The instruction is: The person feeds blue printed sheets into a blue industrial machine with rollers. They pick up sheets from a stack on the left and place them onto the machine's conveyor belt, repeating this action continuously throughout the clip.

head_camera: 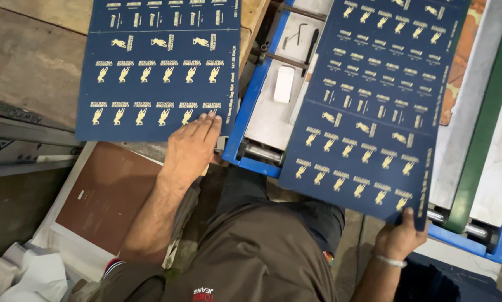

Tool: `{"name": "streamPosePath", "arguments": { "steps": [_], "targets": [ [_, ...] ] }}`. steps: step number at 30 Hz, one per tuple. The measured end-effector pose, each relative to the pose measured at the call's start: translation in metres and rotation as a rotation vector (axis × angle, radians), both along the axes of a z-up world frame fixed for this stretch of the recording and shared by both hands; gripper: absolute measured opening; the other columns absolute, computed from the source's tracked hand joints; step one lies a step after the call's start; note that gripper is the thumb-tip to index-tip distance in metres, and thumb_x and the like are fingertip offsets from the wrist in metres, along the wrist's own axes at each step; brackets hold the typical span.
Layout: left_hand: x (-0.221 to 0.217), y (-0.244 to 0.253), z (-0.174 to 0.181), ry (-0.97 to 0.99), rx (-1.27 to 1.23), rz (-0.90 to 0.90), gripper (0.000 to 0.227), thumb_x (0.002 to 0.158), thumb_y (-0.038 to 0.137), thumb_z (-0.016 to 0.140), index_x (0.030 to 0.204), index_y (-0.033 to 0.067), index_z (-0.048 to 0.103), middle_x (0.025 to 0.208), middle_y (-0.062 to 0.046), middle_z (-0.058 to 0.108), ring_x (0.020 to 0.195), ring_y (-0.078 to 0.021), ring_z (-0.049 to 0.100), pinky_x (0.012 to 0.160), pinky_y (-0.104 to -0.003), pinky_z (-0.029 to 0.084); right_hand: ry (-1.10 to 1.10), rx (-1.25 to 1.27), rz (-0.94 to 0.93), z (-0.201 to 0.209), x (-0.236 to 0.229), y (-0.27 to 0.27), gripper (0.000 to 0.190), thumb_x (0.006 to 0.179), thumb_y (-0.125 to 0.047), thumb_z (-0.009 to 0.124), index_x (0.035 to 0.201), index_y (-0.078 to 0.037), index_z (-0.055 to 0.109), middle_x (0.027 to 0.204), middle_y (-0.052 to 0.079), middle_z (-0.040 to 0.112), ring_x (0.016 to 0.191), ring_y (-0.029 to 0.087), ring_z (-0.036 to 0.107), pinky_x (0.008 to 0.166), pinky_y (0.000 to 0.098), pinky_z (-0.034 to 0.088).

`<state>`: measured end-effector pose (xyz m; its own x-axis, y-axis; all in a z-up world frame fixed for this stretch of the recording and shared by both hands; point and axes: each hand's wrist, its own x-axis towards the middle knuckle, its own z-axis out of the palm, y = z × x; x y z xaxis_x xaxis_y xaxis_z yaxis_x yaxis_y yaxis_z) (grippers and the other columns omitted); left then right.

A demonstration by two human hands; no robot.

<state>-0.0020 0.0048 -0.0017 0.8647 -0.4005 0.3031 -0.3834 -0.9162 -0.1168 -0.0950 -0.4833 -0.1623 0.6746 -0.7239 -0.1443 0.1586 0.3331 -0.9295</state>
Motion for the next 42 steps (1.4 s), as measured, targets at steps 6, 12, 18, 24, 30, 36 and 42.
{"name": "streamPosePath", "arguments": {
  "steps": [6,12,18,24,30,36,42],
  "targets": [
    [-0.004,0.001,-0.002,0.014,-0.081,-0.022,0.058,0.073,0.011,0.077,0.129,0.0022,0.064,0.131,-0.013,0.070,0.119,-0.0267,0.069,0.096,-0.040,0.057,0.089,0.100,-0.057,0.012,-0.034,0.038,0.029,0.102,0.008,0.050,0.128,0.006,0.062,0.118,0.013,0.071,0.102,0.022,0.072,0.091,0.0343,0.064],
    [-0.005,-0.001,0.004,0.056,-0.140,-0.046,0.063,0.065,0.014,0.078,0.125,0.0002,0.066,0.126,-0.016,0.071,0.114,-0.0301,0.069,0.091,-0.042,0.057,0.026,0.030,-0.010,0.018,-0.024,0.044,0.028,0.105,0.007,0.052,0.132,0.006,0.062,0.123,0.014,0.070,0.106,0.022,0.071,0.093,0.0340,0.062],
    [-0.005,0.001,-0.003,0.017,-0.117,-0.024,0.053,0.074,0.009,0.077,0.125,0.0029,0.067,0.127,-0.013,0.071,0.115,-0.0269,0.069,0.092,-0.040,0.057,-0.048,0.085,0.058,0.007,0.028,0.024,0.024,0.108,0.003,0.055,0.132,0.005,0.059,0.122,0.012,0.070,0.107,0.022,0.071,0.093,0.0345,0.063],
    [-0.008,0.002,0.013,0.015,-0.223,-0.068,0.047,0.078,0.012,0.076,0.124,0.0025,0.069,0.125,-0.013,0.071,0.113,-0.0290,0.069,0.093,-0.043,0.056,0.090,0.234,0.214,-0.018,0.057,0.029,0.019,0.106,-0.008,0.060,0.123,-0.001,0.055,0.112,0.013,0.069,0.099,0.027,0.072,0.080,0.0391,0.062],
    [-0.008,0.031,0.026,-0.117,-0.454,0.028,0.041,0.085,0.005,0.072,0.126,0.0051,0.069,0.126,-0.012,0.072,0.117,-0.0292,0.069,0.100,-0.041,0.057,0.113,0.282,0.615,-0.018,0.039,0.069,0.036,0.110,-0.015,0.053,0.139,0.007,0.054,0.122,0.020,0.069,0.108,0.031,0.071,0.089,0.0385,0.061],
    [-0.016,-0.034,0.003,-0.073,-0.428,-0.020,0.033,0.088,0.002,0.071,0.121,0.0057,0.069,0.126,-0.010,0.072,0.117,-0.0264,0.070,0.102,-0.036,0.057,0.083,0.186,0.941,0.040,0.045,0.127,0.042,0.102,-0.019,0.052,0.138,0.003,0.052,0.129,0.019,0.067,0.110,0.029,0.070,0.092,0.0390,0.060],
    [-0.046,-0.132,0.006,0.228,-0.338,-0.222,0.065,0.081,0.034,0.071,0.132,-0.0043,0.059,0.137,-0.021,0.059,0.135,-0.0366,0.050,0.117,-0.053,0.034,0.003,0.298,1.134,0.044,0.049,0.166,0.031,0.112,-0.013,0.054,0.134,0.010,0.055,0.104,0.015,0.057,0.093,0.024,0.056,0.079,0.0368,0.047]
  ]
}}
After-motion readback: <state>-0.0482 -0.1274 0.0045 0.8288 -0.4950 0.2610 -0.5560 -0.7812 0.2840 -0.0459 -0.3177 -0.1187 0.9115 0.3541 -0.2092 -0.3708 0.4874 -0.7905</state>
